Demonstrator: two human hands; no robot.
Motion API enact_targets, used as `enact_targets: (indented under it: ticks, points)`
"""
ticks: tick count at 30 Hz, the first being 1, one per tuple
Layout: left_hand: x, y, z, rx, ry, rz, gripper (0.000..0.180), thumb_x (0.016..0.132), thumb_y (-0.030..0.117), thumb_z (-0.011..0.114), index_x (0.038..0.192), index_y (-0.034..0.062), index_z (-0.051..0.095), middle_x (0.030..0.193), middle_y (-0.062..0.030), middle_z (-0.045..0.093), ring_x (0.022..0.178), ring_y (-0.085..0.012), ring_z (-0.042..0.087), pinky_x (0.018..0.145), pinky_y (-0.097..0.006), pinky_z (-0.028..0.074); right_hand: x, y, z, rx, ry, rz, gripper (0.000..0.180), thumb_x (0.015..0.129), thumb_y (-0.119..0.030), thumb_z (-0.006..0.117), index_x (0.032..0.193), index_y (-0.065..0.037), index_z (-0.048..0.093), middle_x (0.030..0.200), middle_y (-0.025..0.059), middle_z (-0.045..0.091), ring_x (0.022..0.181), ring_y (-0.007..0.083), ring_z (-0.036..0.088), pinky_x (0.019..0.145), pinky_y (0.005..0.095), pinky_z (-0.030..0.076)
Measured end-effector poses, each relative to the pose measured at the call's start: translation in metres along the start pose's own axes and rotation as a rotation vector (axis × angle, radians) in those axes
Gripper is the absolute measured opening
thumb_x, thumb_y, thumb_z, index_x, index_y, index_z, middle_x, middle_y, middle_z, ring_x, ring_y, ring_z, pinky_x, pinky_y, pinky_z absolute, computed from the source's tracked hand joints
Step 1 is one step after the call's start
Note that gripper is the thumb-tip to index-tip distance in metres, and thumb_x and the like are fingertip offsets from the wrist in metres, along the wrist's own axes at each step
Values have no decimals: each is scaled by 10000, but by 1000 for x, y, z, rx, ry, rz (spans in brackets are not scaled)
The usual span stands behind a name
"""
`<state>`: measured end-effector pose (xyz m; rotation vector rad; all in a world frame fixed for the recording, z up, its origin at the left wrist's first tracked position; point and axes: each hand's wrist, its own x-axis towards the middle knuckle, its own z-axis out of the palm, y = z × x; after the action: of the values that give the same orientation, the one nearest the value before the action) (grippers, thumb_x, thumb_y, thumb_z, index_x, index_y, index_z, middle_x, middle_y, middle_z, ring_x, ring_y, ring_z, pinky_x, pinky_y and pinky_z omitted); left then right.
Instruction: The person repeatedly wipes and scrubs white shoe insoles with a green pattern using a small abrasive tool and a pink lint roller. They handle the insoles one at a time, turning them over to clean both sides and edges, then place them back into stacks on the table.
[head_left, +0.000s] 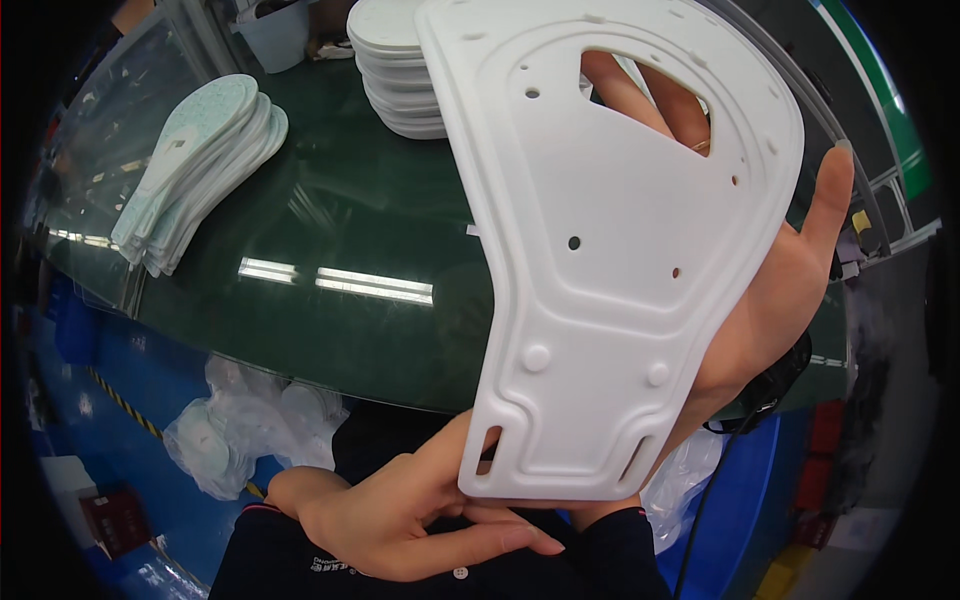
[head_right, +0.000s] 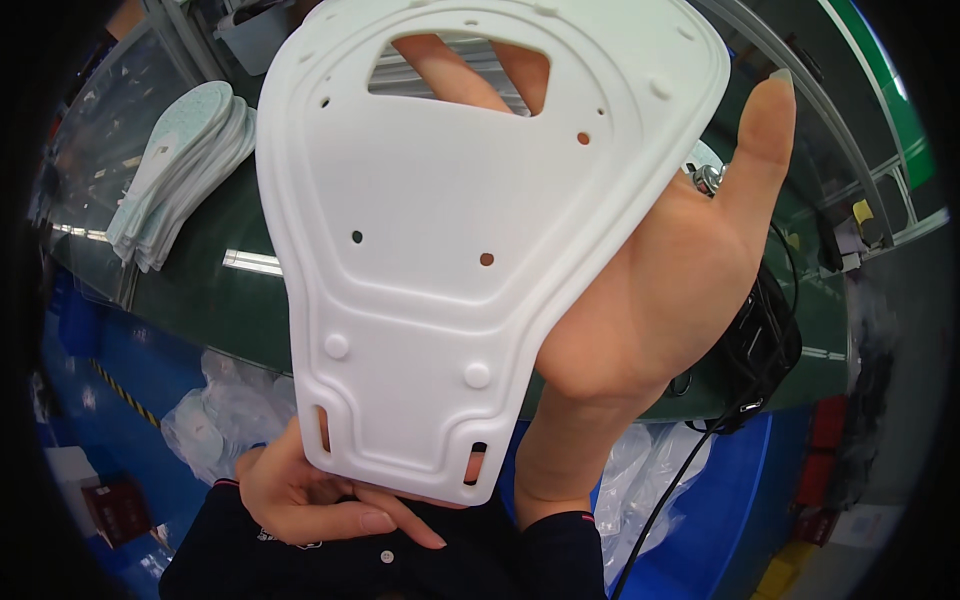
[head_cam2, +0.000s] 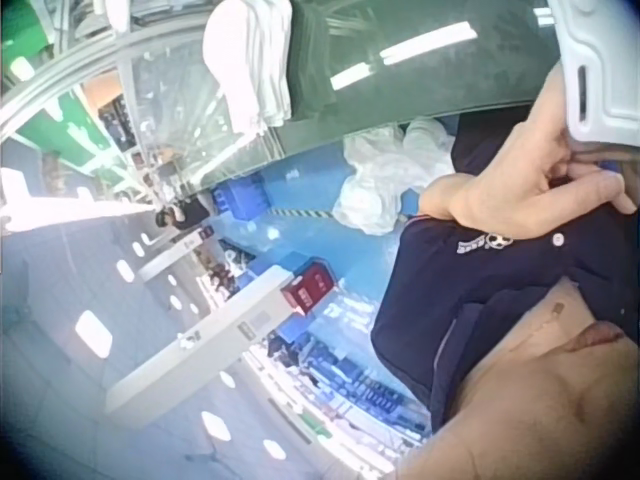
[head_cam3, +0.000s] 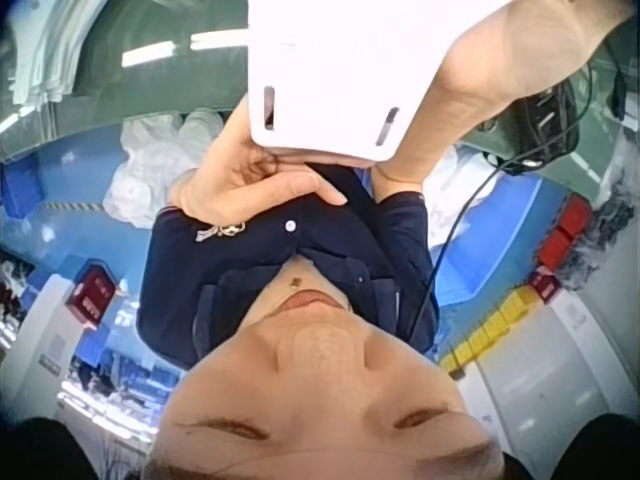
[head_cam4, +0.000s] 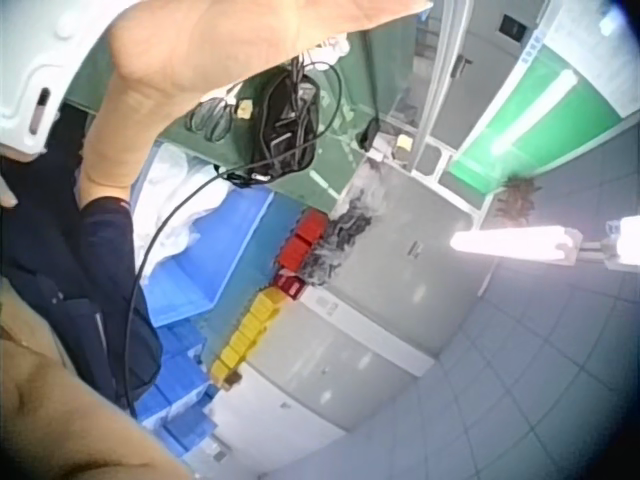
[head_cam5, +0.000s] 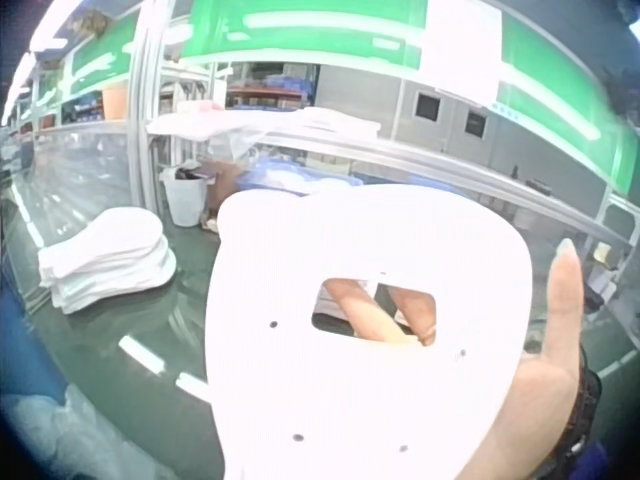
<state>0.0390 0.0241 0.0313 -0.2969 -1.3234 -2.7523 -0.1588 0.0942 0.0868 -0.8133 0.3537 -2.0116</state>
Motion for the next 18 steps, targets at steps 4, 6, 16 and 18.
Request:
enact_targets:
  ticks: [4, 6, 16, 18]
  points:
    - [11, 2, 2, 538, 154, 367, 548, 704, -57, 599, 1194, -49, 352, 1024, -155, 390, 834, -234, 564, 715, -298, 479, -3, 2, 10, 95, 162, -44, 737, 832, -522, 322, 1365, -46, 141, 1408, 211, 77, 1308, 369, 26, 1014, 571, 178]
    - [19, 11, -17, 1110, 131, 646, 461, 603, -32, 685, 1049, -49, 570, 675, -120, 614, 606, -236, 623, 556, -280, 497, -4, 12, 6, 146, 239, -79, 665, 832, -425, 382, 1342, -31, 217, 1383, 208, 192, 1296, 362, 127, 1003, 574, 212]
    - [33, 44, -51, 1349, 536, 888, 276, 542, 271, 761, 751, 117, 667, 1136, -216, 458, 1096, -313, 437, 919, -407, 313, -69, 64, -20, 229, 561, -72, 432, 643, -85, 402, 1037, 70, 486, 978, 191, 576, 834, 327, 582, 782, 404, 475]
    - [35, 41, -59, 1144, 423, 827, 249, 582, 246, 748, 755, 93, 655, 1080, -223, 510, 1057, -319, 489, 961, -472, 280, -83, 74, -27, 209, 570, -71, 440, 639, -79, 393, 1041, 71, 488, 1004, 194, 572, 893, 337, 566, 824, 426, 454]
